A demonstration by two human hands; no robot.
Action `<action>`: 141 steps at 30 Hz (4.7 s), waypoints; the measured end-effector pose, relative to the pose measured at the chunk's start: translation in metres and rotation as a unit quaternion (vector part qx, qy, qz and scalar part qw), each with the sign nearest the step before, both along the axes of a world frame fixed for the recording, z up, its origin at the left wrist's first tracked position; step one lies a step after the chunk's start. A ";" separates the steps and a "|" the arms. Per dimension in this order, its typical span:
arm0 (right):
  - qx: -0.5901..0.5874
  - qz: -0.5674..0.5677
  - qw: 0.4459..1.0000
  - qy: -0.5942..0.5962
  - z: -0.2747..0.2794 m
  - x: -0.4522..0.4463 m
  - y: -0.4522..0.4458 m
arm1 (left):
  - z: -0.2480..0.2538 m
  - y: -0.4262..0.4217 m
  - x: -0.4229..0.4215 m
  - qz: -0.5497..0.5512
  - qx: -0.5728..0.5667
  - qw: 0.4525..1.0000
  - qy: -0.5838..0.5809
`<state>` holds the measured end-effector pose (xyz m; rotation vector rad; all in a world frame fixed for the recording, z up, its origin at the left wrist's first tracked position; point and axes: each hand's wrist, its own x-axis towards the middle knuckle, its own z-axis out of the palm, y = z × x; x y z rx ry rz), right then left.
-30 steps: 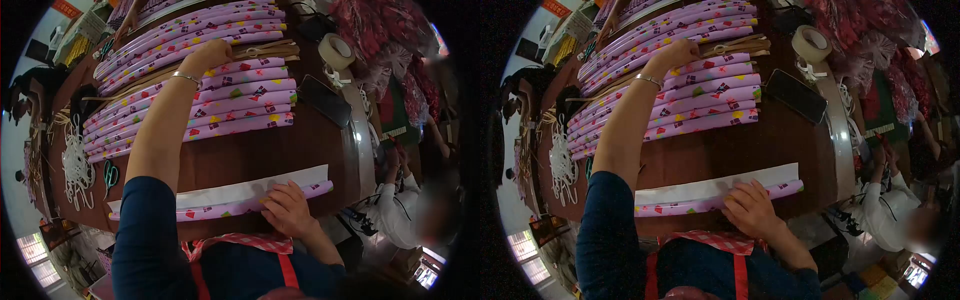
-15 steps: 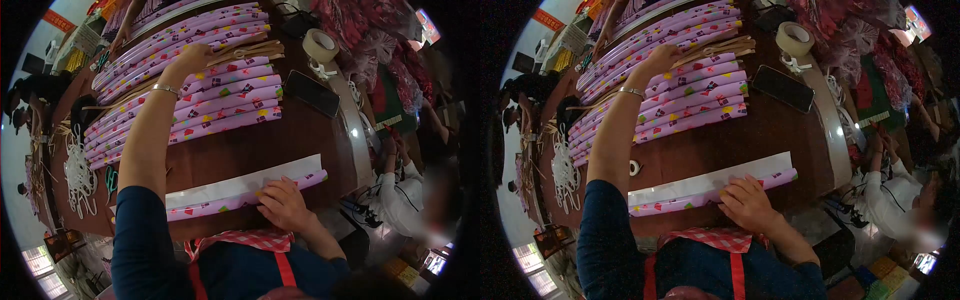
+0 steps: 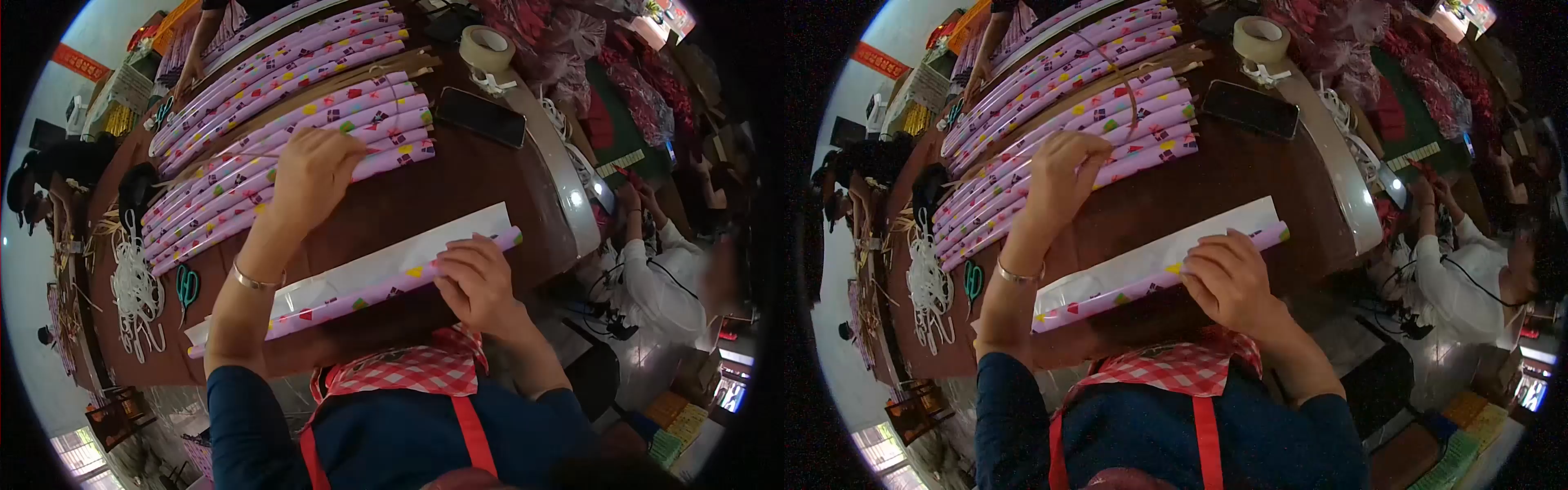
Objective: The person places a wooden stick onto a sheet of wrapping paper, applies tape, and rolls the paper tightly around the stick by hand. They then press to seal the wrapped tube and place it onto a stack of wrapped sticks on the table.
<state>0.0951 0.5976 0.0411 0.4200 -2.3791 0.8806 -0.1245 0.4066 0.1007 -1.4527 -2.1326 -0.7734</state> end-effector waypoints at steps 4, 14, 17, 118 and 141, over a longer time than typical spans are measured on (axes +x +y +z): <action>-0.053 -0.036 0.998 0.018 -0.002 -0.006 0.005 | -0.019 -0.002 0.067 -0.037 0.051 0.996 0.064; -0.160 -0.003 0.986 0.042 -0.005 0.013 -0.010 | -0.035 -0.013 0.130 -0.016 0.059 0.998 0.029; -0.145 0.002 0.989 0.000 0.007 0.025 -0.009 | -0.041 -0.014 0.135 -0.010 0.058 0.998 0.010; -0.098 -0.271 0.940 -0.181 -0.039 -0.006 0.104 | -0.054 -0.042 0.134 0.170 -0.084 0.907 -0.376; -0.015 -0.220 0.963 -0.153 -0.046 -0.018 0.113 | -0.071 -0.044 0.129 0.194 -0.124 0.923 -0.309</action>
